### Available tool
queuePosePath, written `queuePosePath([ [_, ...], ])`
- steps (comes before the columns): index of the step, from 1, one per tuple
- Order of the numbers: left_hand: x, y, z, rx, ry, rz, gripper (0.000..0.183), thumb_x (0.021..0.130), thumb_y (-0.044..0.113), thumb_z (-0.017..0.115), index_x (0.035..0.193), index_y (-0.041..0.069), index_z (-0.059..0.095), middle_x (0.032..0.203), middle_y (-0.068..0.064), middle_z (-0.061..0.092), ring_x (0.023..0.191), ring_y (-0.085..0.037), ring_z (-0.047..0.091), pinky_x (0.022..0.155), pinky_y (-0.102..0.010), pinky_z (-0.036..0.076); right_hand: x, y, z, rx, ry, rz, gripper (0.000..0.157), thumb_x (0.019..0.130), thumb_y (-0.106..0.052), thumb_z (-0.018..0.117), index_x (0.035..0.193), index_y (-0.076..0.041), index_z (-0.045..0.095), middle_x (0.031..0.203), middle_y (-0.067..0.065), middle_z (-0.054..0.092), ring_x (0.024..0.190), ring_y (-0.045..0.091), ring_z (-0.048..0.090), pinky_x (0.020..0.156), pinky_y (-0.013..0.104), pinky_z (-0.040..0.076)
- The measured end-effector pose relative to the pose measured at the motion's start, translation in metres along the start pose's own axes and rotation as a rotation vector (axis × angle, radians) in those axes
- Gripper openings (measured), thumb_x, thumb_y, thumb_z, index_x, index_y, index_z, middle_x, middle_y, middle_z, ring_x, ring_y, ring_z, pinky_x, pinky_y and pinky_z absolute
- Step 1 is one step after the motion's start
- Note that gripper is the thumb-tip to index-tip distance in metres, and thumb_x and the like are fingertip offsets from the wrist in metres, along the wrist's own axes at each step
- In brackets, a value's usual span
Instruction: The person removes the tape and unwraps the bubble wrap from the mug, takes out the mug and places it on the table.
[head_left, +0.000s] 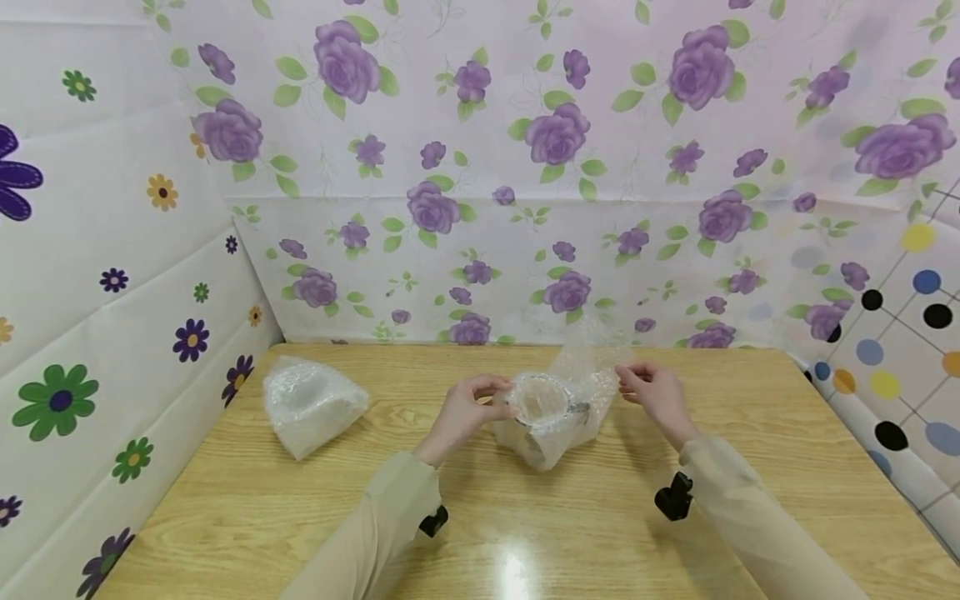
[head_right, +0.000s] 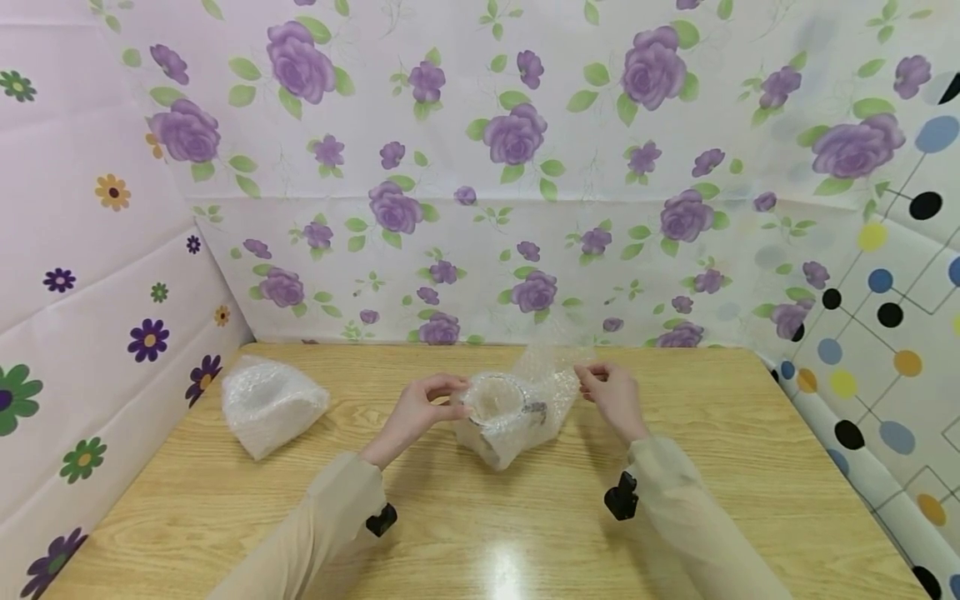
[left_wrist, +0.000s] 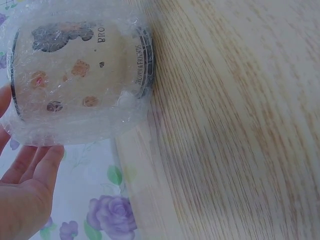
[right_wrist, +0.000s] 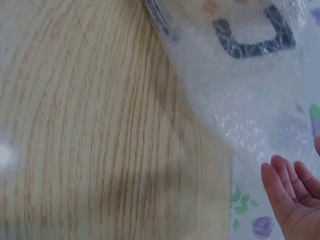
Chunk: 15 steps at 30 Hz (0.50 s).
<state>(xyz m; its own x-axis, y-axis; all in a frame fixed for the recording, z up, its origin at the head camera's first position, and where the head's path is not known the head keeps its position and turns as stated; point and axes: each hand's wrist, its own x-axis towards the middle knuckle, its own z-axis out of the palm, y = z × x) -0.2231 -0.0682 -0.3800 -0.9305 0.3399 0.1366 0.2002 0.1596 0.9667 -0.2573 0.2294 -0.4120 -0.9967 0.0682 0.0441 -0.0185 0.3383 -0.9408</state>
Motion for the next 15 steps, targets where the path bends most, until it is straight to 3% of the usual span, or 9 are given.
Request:
queuePosePath([
  [5,0.000,0.000,-0.001,-0.012,-0.006,0.011,0.030,0.078,0.000,0.069,0.106,-0.007,0.061,0.118,-0.015,0.054,0.110,-0.032,0.048,0.085,-0.035,0.045,-0.004,-0.005,0.009,0.011,-0.062,-0.076,0.040,0.091,-0.027,0.057,0.108,0.008,0.054,0.101,0.025,0.056,0.092,0.036,0.056,0.078,0.040,0.049],
  [15,0.000,0.001,-0.001,-0.010,-0.008,-0.002,0.031,0.078,0.002,0.069,0.107,-0.006,0.061,0.120,-0.015,0.053,0.111,-0.031,0.047,0.086,-0.035,0.044,-0.012,-0.011,0.017,-0.062,-0.084,-0.253,0.031,0.087,-0.029,0.062,0.099,0.000,0.063,0.090,0.014,0.063,0.083,0.031,0.060,0.073,0.042,0.050],
])
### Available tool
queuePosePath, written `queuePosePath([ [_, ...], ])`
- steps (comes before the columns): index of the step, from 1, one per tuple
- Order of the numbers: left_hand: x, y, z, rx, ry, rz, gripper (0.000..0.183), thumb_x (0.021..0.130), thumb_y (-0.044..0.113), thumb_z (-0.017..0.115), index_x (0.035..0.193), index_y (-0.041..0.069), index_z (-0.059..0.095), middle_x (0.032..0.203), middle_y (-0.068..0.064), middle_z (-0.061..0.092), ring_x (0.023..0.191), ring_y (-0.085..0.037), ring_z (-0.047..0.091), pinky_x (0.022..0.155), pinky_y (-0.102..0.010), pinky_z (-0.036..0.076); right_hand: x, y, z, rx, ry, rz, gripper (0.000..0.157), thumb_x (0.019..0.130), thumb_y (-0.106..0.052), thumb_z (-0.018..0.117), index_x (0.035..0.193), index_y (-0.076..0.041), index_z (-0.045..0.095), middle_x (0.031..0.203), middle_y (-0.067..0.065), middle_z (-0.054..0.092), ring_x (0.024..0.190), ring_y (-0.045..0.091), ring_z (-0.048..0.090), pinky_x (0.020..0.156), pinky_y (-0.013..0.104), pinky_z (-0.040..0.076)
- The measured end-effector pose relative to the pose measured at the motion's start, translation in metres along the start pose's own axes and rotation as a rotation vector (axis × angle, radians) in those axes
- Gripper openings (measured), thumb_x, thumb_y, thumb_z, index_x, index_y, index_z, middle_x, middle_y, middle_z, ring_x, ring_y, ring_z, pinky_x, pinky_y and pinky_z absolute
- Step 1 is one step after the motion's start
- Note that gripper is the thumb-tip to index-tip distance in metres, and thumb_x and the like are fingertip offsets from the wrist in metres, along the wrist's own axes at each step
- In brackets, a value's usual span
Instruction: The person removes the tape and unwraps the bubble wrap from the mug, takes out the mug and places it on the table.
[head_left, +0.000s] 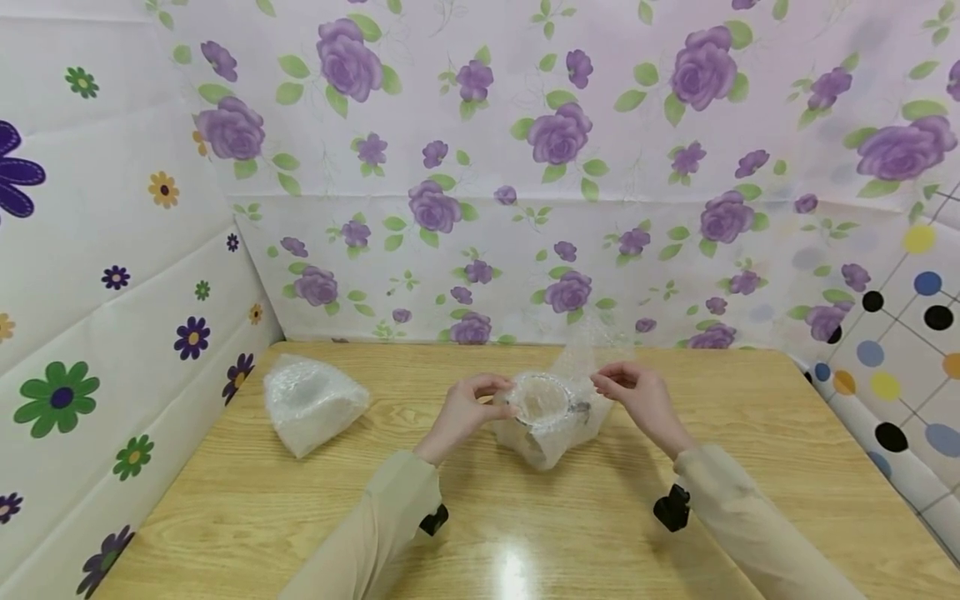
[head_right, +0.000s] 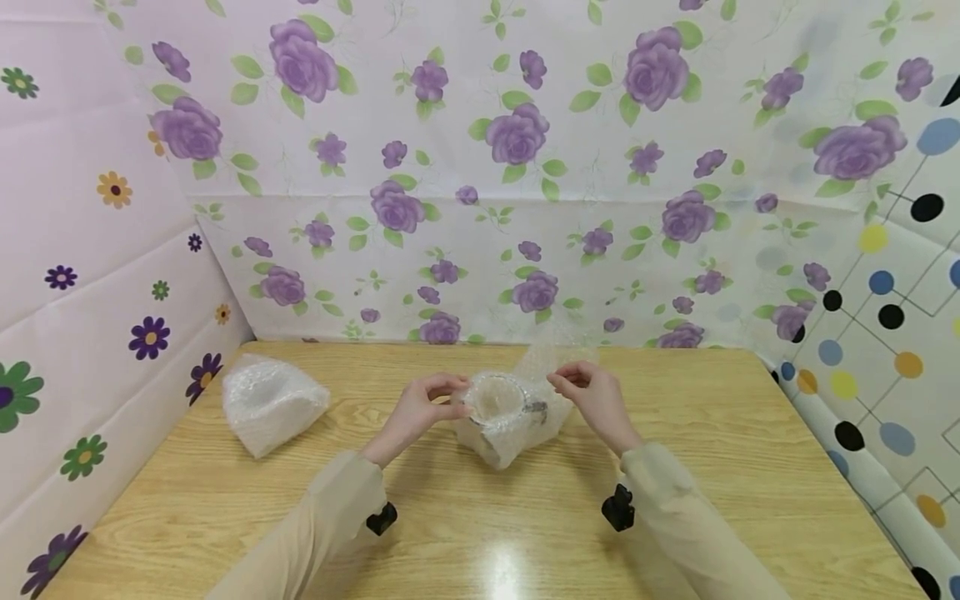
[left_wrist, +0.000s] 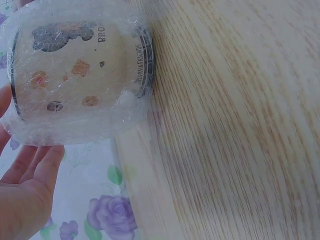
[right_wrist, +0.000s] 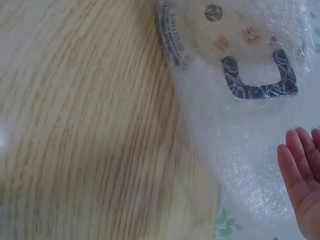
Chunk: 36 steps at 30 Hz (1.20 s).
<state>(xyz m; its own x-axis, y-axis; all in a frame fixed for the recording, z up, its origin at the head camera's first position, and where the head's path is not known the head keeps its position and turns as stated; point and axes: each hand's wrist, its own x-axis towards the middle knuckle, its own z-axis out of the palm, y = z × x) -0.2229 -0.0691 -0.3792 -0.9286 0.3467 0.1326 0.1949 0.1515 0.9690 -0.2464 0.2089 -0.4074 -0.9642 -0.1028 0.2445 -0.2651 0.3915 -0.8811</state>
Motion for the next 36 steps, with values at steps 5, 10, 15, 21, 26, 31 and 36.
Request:
queuePosePath([
  [5,0.000,-0.002,-0.001,-0.001,-0.003,0.023,0.030,0.078,0.001,0.069,0.107,-0.007,0.061,0.120,-0.016,0.053,0.110,-0.033,0.047,0.086,-0.035,0.044,-0.005,-0.001,0.002,-0.077,0.009,-0.115,0.022,0.085,-0.028,0.064,0.093,-0.008,0.066,0.087,0.003,0.063,0.079,0.020,0.058,0.069,0.032,0.050],
  [10,0.001,-0.002,-0.001,0.000,-0.006,0.027,0.030,0.079,0.001,0.069,0.106,-0.007,0.061,0.120,-0.016,0.053,0.110,-0.032,0.047,0.086,-0.036,0.044,-0.010,-0.001,0.004,-0.066,-0.024,-0.154,0.019,0.084,-0.027,0.065,0.095,-0.011,0.066,0.089,0.000,0.063,0.082,0.015,0.058,0.073,0.027,0.050],
  [15,0.001,-0.002,-0.001,-0.006,-0.006,0.017,0.030,0.079,0.001,0.069,0.107,-0.006,0.061,0.119,-0.015,0.054,0.110,-0.032,0.047,0.087,-0.037,0.044,-0.013,-0.001,0.004,-0.040,-0.064,-0.153,0.019,0.082,-0.028,0.067,0.092,-0.012,0.066,0.090,0.001,0.063,0.082,0.016,0.060,0.073,0.028,0.050],
  [21,0.001,-0.002,-0.001,-0.010,-0.004,0.011,0.030,0.079,0.001,0.069,0.107,-0.006,0.061,0.119,-0.014,0.054,0.110,-0.032,0.047,0.087,-0.037,0.043,-0.017,0.001,0.007,-0.053,-0.078,-0.173,0.022,0.079,-0.029,0.070,0.093,-0.014,0.067,0.092,-0.002,0.063,0.085,0.015,0.060,0.074,0.029,0.050],
  [26,0.001,-0.003,0.000,-0.004,0.004,0.006,0.030,0.079,0.001,0.069,0.107,-0.006,0.062,0.119,-0.013,0.054,0.110,-0.031,0.047,0.087,-0.038,0.043,-0.020,0.006,0.012,-0.074,-0.067,-0.291,0.026,0.077,-0.022,0.072,0.099,-0.010,0.066,0.095,0.000,0.063,0.089,0.019,0.058,0.079,0.039,0.048],
  [31,0.001,-0.003,0.000,0.000,0.003,0.006,0.030,0.078,0.002,0.069,0.107,-0.006,0.062,0.120,-0.013,0.054,0.111,-0.031,0.047,0.087,-0.038,0.043,-0.022,0.010,0.017,-0.100,-0.053,-0.387,0.030,0.076,-0.017,0.074,0.103,-0.008,0.064,0.100,0.002,0.062,0.092,0.019,0.057,0.080,0.039,0.047],
  [36,0.000,-0.002,0.000,0.012,0.007,0.016,0.030,0.078,0.002,0.070,0.106,-0.006,0.062,0.119,-0.014,0.054,0.111,-0.031,0.047,0.088,-0.038,0.043,-0.024,0.010,0.023,-0.145,-0.032,-0.418,0.036,0.073,-0.016,0.075,0.106,-0.007,0.065,0.102,0.002,0.061,0.093,0.018,0.056,0.080,0.036,0.048],
])
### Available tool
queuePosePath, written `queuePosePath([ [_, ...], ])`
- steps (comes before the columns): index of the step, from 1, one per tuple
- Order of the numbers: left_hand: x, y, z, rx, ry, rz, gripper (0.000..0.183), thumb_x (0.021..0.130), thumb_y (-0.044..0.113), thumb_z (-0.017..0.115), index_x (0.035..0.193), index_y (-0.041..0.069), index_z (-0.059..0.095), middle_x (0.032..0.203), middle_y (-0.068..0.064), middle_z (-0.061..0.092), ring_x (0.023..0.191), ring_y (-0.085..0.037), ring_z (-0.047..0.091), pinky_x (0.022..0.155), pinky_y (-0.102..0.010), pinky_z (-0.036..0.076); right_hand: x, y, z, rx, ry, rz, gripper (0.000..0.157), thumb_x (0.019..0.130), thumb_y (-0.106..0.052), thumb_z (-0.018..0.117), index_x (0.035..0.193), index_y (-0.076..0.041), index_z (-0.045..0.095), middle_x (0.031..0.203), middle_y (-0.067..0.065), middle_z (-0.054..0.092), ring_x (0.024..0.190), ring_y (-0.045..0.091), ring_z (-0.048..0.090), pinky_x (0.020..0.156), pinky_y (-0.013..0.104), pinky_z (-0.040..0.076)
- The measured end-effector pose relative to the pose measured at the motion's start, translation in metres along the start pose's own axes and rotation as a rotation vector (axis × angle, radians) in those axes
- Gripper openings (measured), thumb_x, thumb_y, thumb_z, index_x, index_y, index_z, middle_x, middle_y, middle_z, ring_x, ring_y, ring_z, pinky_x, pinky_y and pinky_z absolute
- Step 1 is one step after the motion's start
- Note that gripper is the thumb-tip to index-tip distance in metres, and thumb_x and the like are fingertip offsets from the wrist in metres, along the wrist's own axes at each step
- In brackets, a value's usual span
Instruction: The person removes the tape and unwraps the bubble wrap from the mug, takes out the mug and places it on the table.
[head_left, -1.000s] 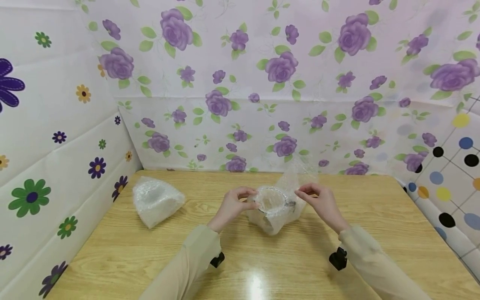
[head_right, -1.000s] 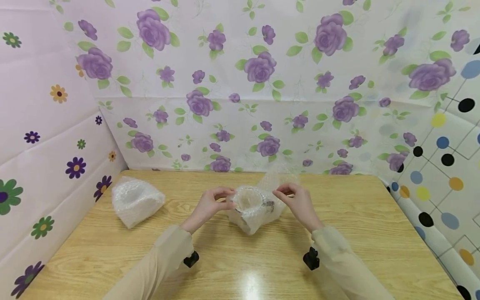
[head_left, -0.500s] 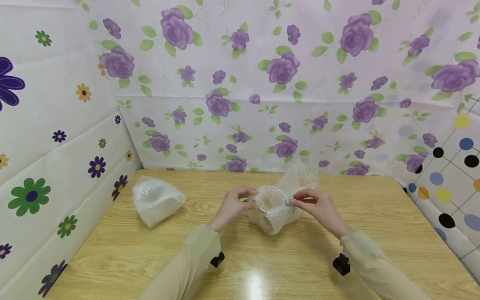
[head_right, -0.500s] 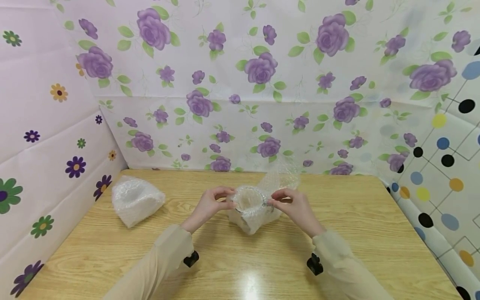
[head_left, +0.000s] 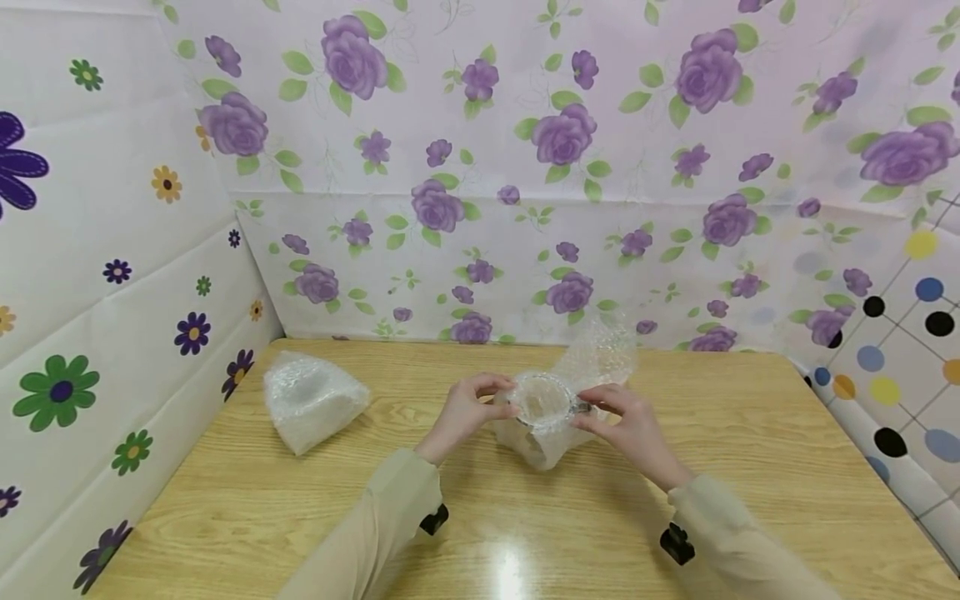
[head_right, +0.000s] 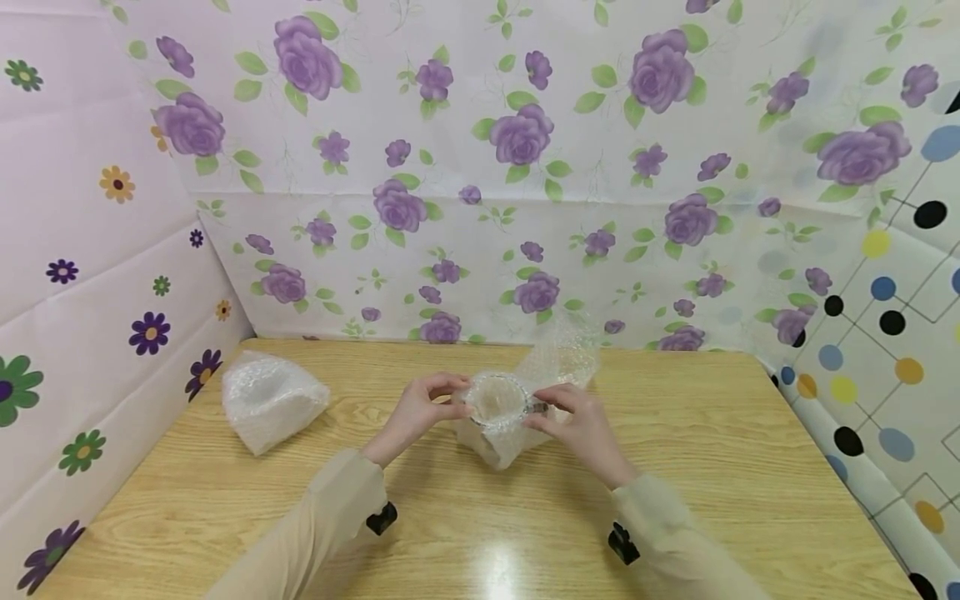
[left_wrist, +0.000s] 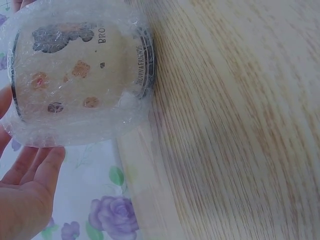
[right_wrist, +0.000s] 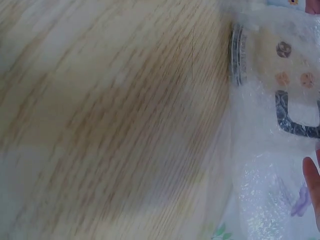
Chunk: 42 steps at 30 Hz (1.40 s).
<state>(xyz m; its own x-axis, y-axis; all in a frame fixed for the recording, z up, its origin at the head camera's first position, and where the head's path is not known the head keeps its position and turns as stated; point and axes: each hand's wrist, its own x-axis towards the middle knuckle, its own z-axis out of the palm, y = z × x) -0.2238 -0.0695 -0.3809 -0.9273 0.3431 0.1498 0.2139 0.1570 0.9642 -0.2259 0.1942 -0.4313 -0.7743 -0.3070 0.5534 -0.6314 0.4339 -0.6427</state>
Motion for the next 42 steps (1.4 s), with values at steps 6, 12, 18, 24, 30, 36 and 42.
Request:
queuePosePath([
  [6,-0.001,0.003,0.001,0.023,0.010,0.013,0.029,0.078,0.002,0.070,0.105,-0.006,0.062,0.119,-0.015,0.054,0.110,-0.032,0.047,0.088,-0.039,0.042,0.002,-0.027,0.000,0.016,0.009,0.019,0.035,0.072,-0.004,0.075,0.104,0.002,0.064,0.099,0.011,0.060,0.091,0.028,0.056,0.079,0.043,0.047],
  [12,0.011,-0.020,0.002,0.105,0.022,0.072,0.027,0.076,0.006,0.073,0.102,-0.001,0.064,0.115,-0.010,0.056,0.106,-0.025,0.050,0.088,-0.034,0.043,0.005,-0.046,-0.003,0.029,-0.005,0.036,0.030,0.073,-0.001,0.074,0.101,0.005,0.064,0.096,0.015,0.059,0.089,0.031,0.056,0.080,0.046,0.046],
  [18,0.016,-0.023,0.003,0.255,0.007,0.155,0.026,0.076,0.008,0.073,0.100,0.002,0.065,0.113,-0.007,0.056,0.103,-0.023,0.051,0.083,-0.033,0.046,0.006,-0.047,-0.004,0.018,-0.014,0.080,0.026,0.074,-0.002,0.073,0.098,0.004,0.065,0.095,0.013,0.058,0.088,0.029,0.055,0.081,0.046,0.046],
  [24,0.017,-0.016,0.002,0.337,-0.013,0.205,0.028,0.076,0.007,0.073,0.102,0.000,0.062,0.102,-0.007,0.056,0.096,-0.022,0.052,0.082,-0.034,0.047,0.003,-0.024,0.000,0.011,-0.017,0.081,0.022,0.073,-0.008,0.075,0.094,-0.002,0.067,0.095,0.008,0.058,0.088,0.025,0.056,0.082,0.043,0.046],
  [30,0.017,-0.010,0.000,0.406,-0.048,0.237,0.027,0.078,0.008,0.072,0.103,0.002,0.061,0.102,-0.007,0.055,0.097,-0.025,0.053,0.080,-0.035,0.047,0.002,-0.008,0.002,-0.009,-0.015,0.062,0.022,0.073,-0.020,0.075,0.092,-0.010,0.069,0.094,-0.002,0.057,0.087,0.016,0.056,0.081,0.034,0.047],
  [36,0.016,-0.008,-0.003,0.482,-0.057,0.280,0.029,0.079,0.014,0.071,0.105,0.003,0.062,0.103,-0.007,0.057,0.098,-0.026,0.055,0.081,-0.034,0.046,0.004,-0.007,0.002,-0.014,-0.014,0.055,0.021,0.074,-0.022,0.075,0.090,-0.010,0.069,0.093,-0.004,0.057,0.086,0.015,0.055,0.082,0.032,0.047],
  [42,0.018,-0.010,-0.006,0.668,-0.048,0.459,0.028,0.079,0.015,0.069,0.105,0.005,0.066,0.102,-0.004,0.064,0.088,-0.018,0.060,0.073,-0.025,0.048,0.003,-0.008,0.002,-0.005,-0.027,0.078,0.020,0.074,-0.024,0.074,0.089,-0.011,0.069,0.093,-0.004,0.056,0.087,0.015,0.055,0.082,0.034,0.047],
])
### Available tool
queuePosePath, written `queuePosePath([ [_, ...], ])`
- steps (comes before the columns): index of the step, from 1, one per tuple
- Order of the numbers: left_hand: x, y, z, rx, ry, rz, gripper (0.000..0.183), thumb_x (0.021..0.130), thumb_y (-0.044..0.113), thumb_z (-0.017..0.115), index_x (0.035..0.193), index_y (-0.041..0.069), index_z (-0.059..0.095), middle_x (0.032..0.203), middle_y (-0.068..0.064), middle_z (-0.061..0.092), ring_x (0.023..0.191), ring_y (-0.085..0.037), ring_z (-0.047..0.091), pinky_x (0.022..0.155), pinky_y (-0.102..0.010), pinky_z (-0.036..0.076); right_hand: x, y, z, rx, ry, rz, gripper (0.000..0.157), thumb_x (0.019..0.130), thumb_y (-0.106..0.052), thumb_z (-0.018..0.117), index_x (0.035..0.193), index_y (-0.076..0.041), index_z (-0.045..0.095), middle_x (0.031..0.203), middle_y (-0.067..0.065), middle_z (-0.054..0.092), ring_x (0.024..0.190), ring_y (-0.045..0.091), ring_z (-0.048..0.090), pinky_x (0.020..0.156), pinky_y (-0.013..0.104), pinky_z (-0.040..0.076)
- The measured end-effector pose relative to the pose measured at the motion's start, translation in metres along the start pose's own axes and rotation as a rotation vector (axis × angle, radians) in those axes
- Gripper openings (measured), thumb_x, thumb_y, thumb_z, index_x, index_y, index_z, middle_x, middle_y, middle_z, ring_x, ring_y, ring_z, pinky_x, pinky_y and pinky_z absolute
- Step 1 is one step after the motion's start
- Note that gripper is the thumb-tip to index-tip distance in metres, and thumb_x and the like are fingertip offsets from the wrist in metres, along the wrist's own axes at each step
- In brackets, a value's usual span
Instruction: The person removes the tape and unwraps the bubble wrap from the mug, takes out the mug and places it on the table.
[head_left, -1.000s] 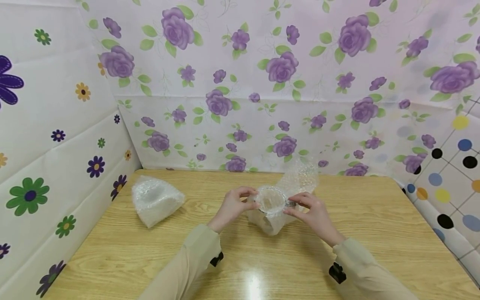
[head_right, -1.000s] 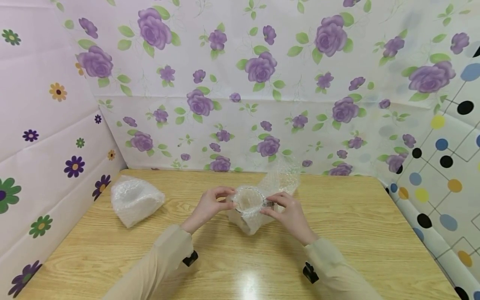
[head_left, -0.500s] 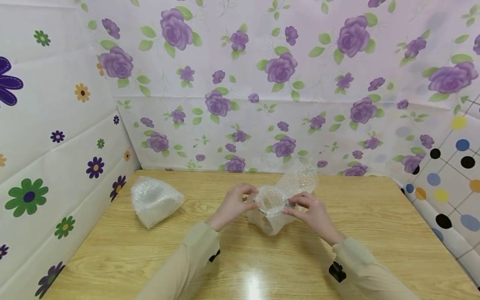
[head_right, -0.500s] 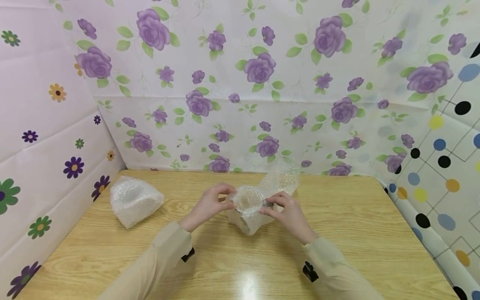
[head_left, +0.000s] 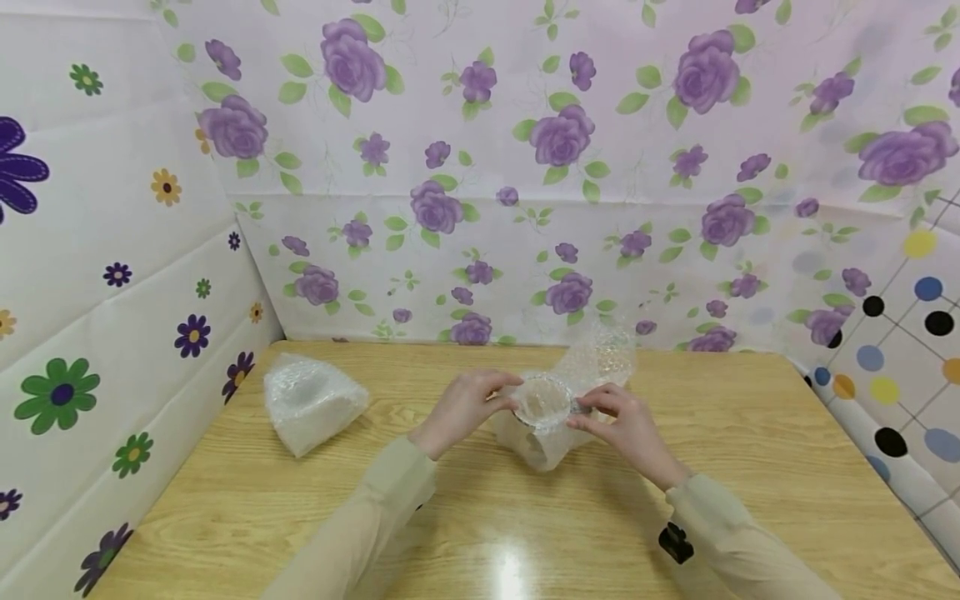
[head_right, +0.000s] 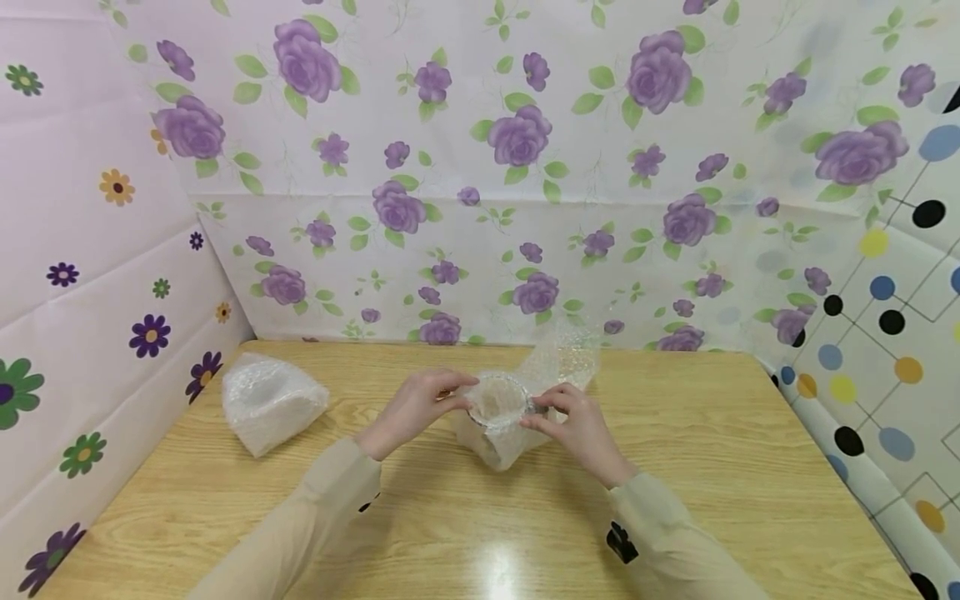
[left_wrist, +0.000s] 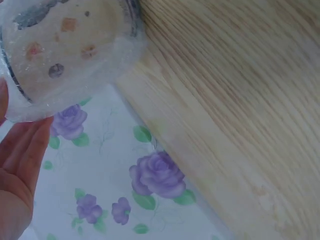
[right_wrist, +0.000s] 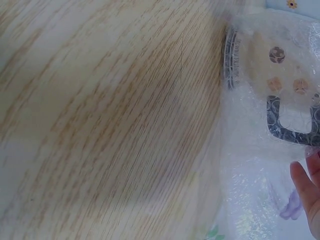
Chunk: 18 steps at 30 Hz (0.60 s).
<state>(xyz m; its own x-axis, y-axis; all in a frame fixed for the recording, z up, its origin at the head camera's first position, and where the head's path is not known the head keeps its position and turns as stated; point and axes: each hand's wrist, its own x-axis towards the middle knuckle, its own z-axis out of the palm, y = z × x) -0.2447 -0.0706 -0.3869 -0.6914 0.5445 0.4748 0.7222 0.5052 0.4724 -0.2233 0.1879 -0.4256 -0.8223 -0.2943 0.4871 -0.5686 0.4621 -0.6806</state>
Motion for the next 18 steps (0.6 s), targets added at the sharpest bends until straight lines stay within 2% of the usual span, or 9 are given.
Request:
queuePosePath([
  [3,0.0008,-0.0022,0.0010,0.070,0.033,0.099,0.024,0.081,0.013,0.066,0.104,0.005,0.066,0.098,-0.004,0.065,0.082,-0.015,0.061,0.068,-0.022,0.049,-0.0003,-0.0004,-0.0005,-0.002,0.000,0.002,0.020,0.074,-0.025,0.074,0.089,-0.012,0.069,0.092,-0.005,0.056,0.087,0.014,0.055,0.082,0.034,0.047],
  [6,0.0018,-0.0034,0.0027,0.096,0.067,0.132,0.021,0.083,0.012,0.064,0.102,0.004,0.067,0.094,-0.004,0.066,0.079,-0.014,0.062,0.066,-0.021,0.049,-0.0004,-0.0009,-0.0006,0.004,-0.004,-0.004,0.020,0.075,-0.024,0.074,0.089,-0.012,0.069,0.092,-0.004,0.057,0.087,0.015,0.056,0.082,0.035,0.047],
  [11,0.0032,-0.0046,0.0064,0.094,0.108,0.103,0.019,0.086,0.016,0.061,0.100,0.004,0.067,0.091,-0.003,0.067,0.077,-0.013,0.062,0.065,-0.021,0.049,-0.0015,-0.0022,-0.0009,0.001,-0.009,0.008,0.024,0.074,-0.025,0.074,0.093,-0.010,0.068,0.093,-0.003,0.057,0.088,0.015,0.056,0.082,0.033,0.047],
  [18,0.0033,-0.0067,0.0096,0.012,0.132,0.040,0.016,0.088,0.016,0.059,0.098,0.006,0.066,0.087,-0.001,0.067,0.068,-0.011,0.060,0.060,-0.020,0.046,-0.0016,-0.0030,-0.0009,-0.013,-0.010,0.004,0.035,0.075,-0.023,0.074,0.105,-0.007,0.065,0.097,-0.002,0.058,0.090,0.015,0.055,0.081,0.035,0.048],
])
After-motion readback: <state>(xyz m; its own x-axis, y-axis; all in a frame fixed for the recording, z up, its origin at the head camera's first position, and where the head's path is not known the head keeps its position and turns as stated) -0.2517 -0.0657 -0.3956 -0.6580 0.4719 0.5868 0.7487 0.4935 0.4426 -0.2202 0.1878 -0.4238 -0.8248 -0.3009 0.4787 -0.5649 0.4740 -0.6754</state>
